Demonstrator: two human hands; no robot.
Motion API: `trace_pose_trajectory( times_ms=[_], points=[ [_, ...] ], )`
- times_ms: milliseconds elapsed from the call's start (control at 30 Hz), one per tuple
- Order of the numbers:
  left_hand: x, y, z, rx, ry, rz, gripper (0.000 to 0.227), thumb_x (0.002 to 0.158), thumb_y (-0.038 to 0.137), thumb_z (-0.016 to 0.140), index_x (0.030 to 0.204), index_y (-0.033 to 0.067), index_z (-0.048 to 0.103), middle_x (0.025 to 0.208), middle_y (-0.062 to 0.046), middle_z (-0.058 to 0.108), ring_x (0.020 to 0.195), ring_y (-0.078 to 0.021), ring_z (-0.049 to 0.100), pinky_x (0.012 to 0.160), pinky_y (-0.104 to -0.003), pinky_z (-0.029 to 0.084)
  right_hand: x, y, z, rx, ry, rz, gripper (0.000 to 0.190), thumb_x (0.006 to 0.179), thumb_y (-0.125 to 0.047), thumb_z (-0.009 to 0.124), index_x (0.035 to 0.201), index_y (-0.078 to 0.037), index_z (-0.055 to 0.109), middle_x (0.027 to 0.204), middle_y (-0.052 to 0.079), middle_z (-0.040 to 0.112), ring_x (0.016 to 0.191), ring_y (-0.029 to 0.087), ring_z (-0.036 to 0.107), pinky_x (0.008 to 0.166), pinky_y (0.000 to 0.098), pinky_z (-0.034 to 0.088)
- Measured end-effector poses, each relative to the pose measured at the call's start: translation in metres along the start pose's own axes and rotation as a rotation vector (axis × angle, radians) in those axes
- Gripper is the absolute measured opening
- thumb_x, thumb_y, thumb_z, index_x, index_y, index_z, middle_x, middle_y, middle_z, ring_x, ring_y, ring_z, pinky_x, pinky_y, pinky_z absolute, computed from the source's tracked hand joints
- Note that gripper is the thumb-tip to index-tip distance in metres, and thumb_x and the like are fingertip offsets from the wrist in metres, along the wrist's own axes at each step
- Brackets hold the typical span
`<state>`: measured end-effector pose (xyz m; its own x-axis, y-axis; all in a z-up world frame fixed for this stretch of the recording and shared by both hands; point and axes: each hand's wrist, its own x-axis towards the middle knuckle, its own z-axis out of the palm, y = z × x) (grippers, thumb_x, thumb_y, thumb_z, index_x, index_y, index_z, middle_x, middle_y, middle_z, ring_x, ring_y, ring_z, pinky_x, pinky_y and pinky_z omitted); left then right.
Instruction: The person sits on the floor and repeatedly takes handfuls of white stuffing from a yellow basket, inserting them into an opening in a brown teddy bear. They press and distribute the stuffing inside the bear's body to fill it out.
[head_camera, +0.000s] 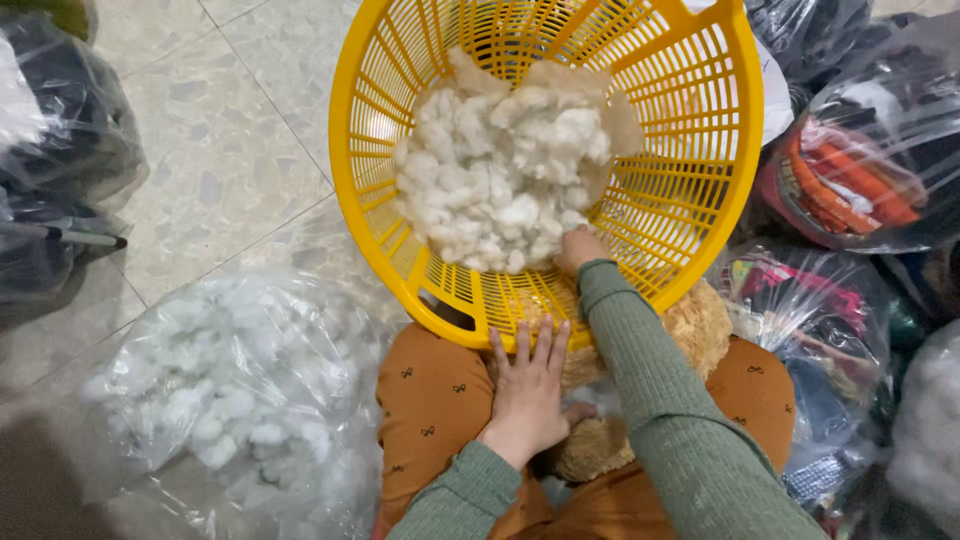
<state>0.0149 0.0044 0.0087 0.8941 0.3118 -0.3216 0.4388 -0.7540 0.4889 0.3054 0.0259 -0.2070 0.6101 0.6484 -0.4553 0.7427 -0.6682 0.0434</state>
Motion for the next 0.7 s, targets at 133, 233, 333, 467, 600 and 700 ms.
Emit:
trace_pose_trajectory(
  times_ms=[133, 233, 333, 467, 600, 700],
  points=[
    [-0.003, -0.001, -0.001, 0.054, 0.015, 0.0, 0.118, 0.079, 0.07, 0.067, 0.161, 0.0057, 0.013, 0.165, -0.018, 0.02, 0.149, -0.0462, 0.019, 0.114, -0.076, -0.002, -0.009, 0.012, -0.033, 0.256, 0.162, -0.041, 0.041, 0.082, -0.034, 0.076, 0.111, -0.005, 0.076, 0.111, 0.024, 0.074, 0.107, 0.041, 0.071, 0.097, 0.0482, 0.055],
    [-0.005, -0.003, 0.0, 0.068, 0.056, 0.01, 0.116, 0.08, 0.069, 0.067, 0.161, 0.0061, 0.013, 0.165, -0.018, 0.023, 0.148, -0.0463, 0.021, 0.114, -0.076, -0.002, -0.047, 0.003, -0.08, 0.484, 0.325, -0.065, 0.035, 0.079, -0.027, 0.079, 0.105, -0.005, 0.075, 0.102, 0.023, 0.074, 0.1, 0.04, 0.071, 0.088, 0.0451, 0.056],
    [-0.007, -0.005, 0.0, 0.074, 0.11, 0.017, 0.118, 0.077, 0.071, 0.067, 0.16, 0.0063, 0.013, 0.163, -0.018, 0.024, 0.146, -0.0463, 0.022, 0.113, -0.077, -0.003, -0.111, -0.003, -0.119, 0.664, 0.479, -0.256, 0.03, 0.082, -0.018, 0.078, 0.109, -0.005, 0.074, 0.108, 0.017, 0.075, 0.103, 0.032, 0.072, 0.091, 0.0393, 0.056],
    [-0.01, -0.002, 0.002, 0.09, 0.134, 0.009, 0.121, 0.075, 0.071, 0.069, 0.161, 0.006, 0.014, 0.162, -0.017, 0.027, 0.148, -0.0447, 0.023, 0.114, -0.075, -0.004, -0.206, 0.018, -0.131, 1.006, 0.492, -0.346, 0.036, 0.087, -0.01, 0.076, 0.122, -0.005, 0.071, 0.114, 0.006, 0.077, 0.106, 0.015, 0.071, 0.094, 0.0302, 0.055],
    [-0.009, -0.001, 0.006, 0.117, 0.149, 0.01, 0.121, 0.075, 0.071, 0.07, 0.16, 0.0066, 0.014, 0.162, -0.017, 0.028, 0.147, -0.0439, 0.026, 0.115, -0.076, -0.006, -0.276, 0.051, -0.102, 1.139, 0.31, -0.006, 0.034, 0.086, -0.012, 0.077, 0.117, 0.0, 0.074, 0.11, 0.008, 0.079, 0.098, 0.014, 0.073, 0.088, 0.0303, 0.058],
    [-0.012, -0.002, 0.007, 0.136, 0.169, 0.021, 0.119, 0.076, 0.07, 0.071, 0.16, 0.007, 0.015, 0.161, -0.017, 0.03, 0.147, -0.0447, 0.027, 0.115, -0.076, -0.006, -0.317, 0.059, -0.062, 1.338, 0.309, -0.001, 0.037, 0.083, -0.013, 0.078, 0.115, 0.004, 0.07, 0.111, 0.01, 0.077, 0.097, 0.013, 0.072, 0.087, 0.0304, 0.058]
  ],
)
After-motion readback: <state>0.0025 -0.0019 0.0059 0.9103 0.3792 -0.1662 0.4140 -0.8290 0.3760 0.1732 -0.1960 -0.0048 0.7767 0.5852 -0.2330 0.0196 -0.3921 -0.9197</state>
